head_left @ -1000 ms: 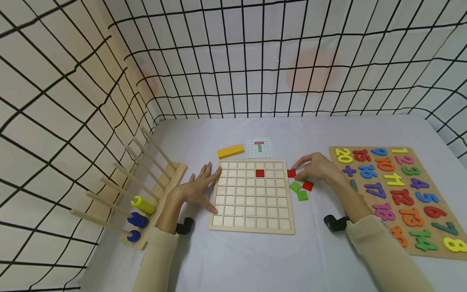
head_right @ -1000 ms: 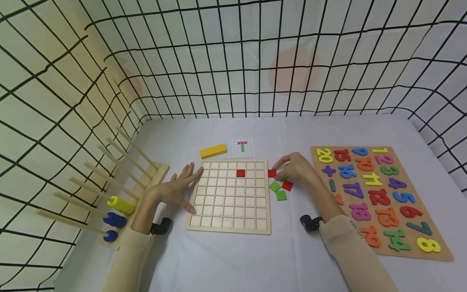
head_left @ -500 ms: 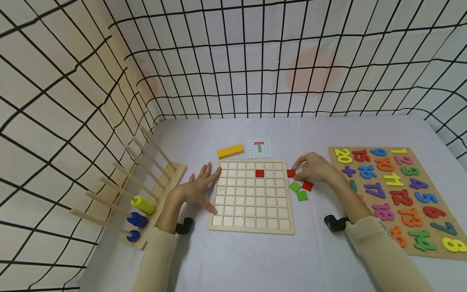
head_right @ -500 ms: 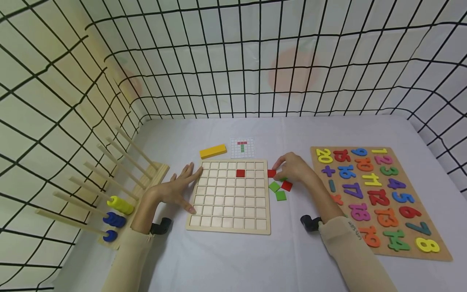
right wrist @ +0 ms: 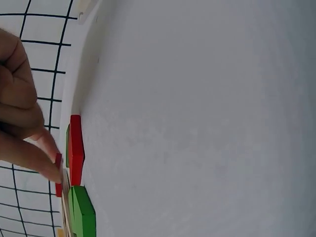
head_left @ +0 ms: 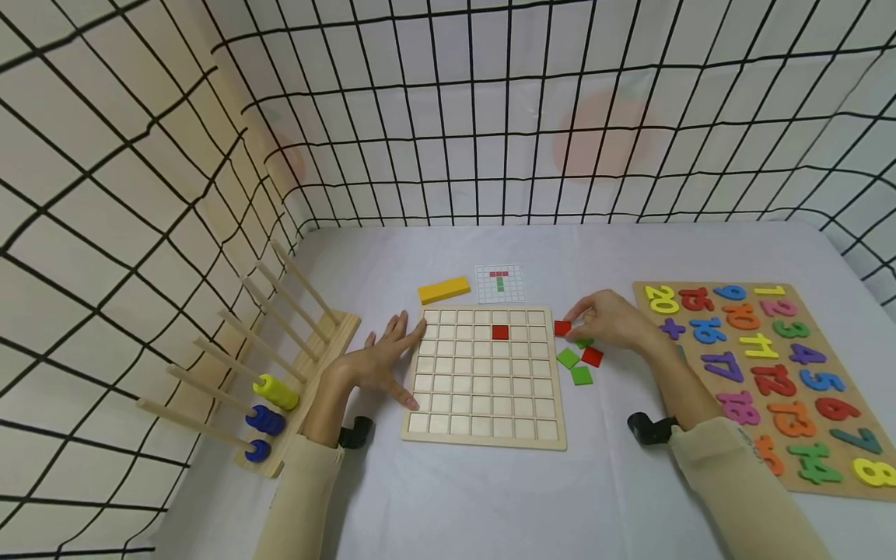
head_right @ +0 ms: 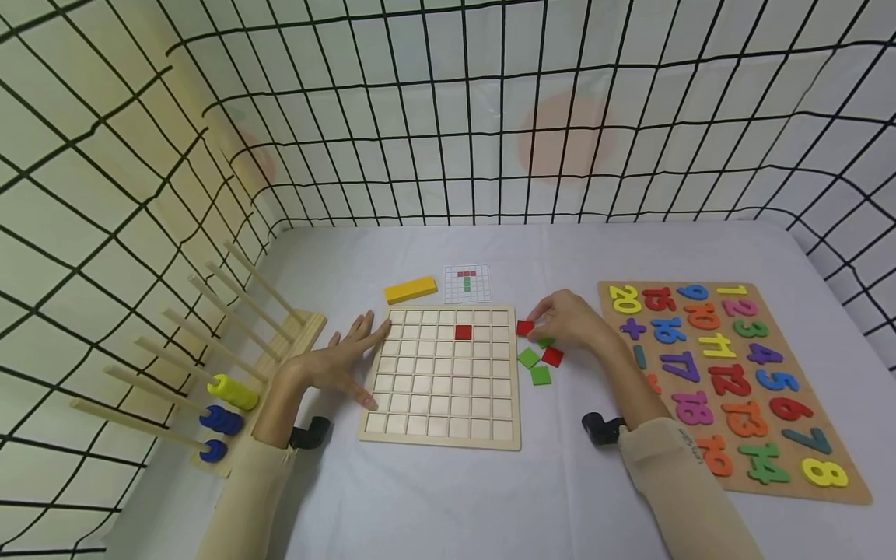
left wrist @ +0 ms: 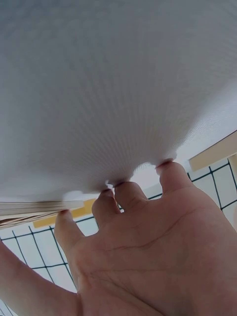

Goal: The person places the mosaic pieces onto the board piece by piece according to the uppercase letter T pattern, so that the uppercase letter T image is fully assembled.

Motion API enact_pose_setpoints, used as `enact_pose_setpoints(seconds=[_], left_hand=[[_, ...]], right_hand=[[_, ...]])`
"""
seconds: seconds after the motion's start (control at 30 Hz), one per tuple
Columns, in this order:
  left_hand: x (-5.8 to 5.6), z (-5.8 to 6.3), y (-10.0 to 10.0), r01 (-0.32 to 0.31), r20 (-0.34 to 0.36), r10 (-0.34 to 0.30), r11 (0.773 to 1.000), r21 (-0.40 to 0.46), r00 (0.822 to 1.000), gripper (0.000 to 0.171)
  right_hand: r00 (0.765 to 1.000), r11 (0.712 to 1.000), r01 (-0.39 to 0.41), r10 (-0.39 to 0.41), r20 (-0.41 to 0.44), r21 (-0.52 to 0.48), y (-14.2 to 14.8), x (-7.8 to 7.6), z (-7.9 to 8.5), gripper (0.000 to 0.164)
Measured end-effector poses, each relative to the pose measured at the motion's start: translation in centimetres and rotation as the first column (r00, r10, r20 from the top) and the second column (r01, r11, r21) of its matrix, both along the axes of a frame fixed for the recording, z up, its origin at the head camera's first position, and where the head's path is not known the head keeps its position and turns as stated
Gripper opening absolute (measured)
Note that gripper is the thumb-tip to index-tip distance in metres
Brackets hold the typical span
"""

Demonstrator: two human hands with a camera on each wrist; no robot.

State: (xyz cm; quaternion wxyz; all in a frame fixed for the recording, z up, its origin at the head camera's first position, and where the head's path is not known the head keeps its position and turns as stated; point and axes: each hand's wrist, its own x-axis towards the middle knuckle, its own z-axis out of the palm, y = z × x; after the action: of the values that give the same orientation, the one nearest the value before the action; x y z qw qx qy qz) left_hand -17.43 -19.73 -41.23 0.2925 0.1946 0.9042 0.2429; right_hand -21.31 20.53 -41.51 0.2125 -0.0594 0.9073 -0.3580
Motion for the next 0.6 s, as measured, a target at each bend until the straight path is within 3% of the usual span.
enact_pose_setpoints(seconds=[0.23, 0.6], left_hand=[[-0.1, 0.0, 0.1, -0.002, 0.004, 0.002, 1.0, 0.002, 1.0, 0.139], [0.0, -0.1, 0.0, -0.01, 0.01, 0.01, 1.0, 0.0, 1.0, 0.14]], right_hand=[[1.0, 1.0, 0.0, 0.0, -0.029, -0.013, -1.5, -0.1, 0.8, 0.039], [0.997, 0.998, -0.029, 0.025, -0.07, -0.059, -6.6, -0.3, 1.2, 0.032]])
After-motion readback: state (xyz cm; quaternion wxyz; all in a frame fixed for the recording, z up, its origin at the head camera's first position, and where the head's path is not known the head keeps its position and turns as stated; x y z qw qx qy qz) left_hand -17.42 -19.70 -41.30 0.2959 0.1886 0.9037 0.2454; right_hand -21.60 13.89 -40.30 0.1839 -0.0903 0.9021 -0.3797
